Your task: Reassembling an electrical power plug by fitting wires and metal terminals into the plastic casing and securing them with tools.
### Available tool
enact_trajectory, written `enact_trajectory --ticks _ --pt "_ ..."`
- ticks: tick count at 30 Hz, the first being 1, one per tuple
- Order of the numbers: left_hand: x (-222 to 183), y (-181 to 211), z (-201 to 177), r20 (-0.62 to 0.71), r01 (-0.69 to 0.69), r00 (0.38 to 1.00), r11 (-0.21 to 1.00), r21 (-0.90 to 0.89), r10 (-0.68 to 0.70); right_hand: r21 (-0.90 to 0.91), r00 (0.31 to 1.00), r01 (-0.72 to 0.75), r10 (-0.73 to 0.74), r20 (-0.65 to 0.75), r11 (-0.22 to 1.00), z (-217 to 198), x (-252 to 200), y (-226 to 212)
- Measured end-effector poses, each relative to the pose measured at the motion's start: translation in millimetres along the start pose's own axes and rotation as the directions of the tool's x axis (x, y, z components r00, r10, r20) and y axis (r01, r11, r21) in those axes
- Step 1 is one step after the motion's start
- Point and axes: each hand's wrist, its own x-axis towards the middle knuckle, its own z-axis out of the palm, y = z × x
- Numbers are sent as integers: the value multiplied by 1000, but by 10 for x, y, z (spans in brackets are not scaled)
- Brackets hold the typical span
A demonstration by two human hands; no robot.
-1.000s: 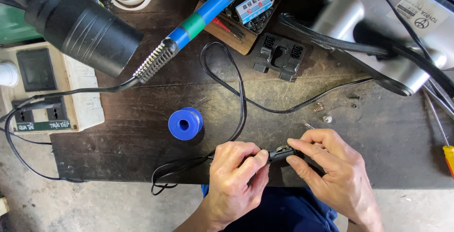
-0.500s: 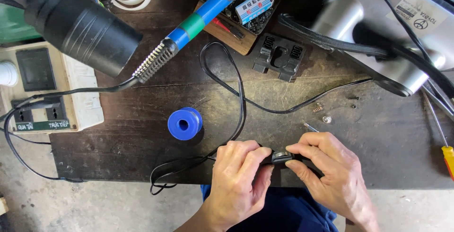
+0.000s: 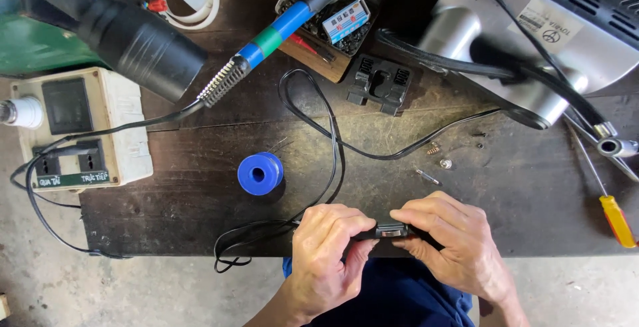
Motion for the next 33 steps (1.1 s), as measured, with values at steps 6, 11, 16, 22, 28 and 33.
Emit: enact_trajectory --ticks 6,11,16,22,28,33 --pt "-29 21 -26 42 6 999 999 -43 -4 84 1000 1 0 -19 996 -5 2 -37" --pt "-41 29 -64 61 -47 997 997 -53 50 125 997 -66 68 -19 990 -74 42 -116" --pt "-23 9 -152 117 -221 969 975 24 217 245 954 -300 290 75 922 -143 53 -141" --pt "-72 -16 -60 -62 -238 969 971 8 238 346 861 -508 457 223 789 -209 113 -146" --pt "-19 44 -122 -40 -226 974 973 -46 224 416 694 -720 585 419 556 -284 175 -94" --pt "-155 12 -251 -16 -146 989 989 17 146 451 644 -756 661 385 474 -250 87 -55"
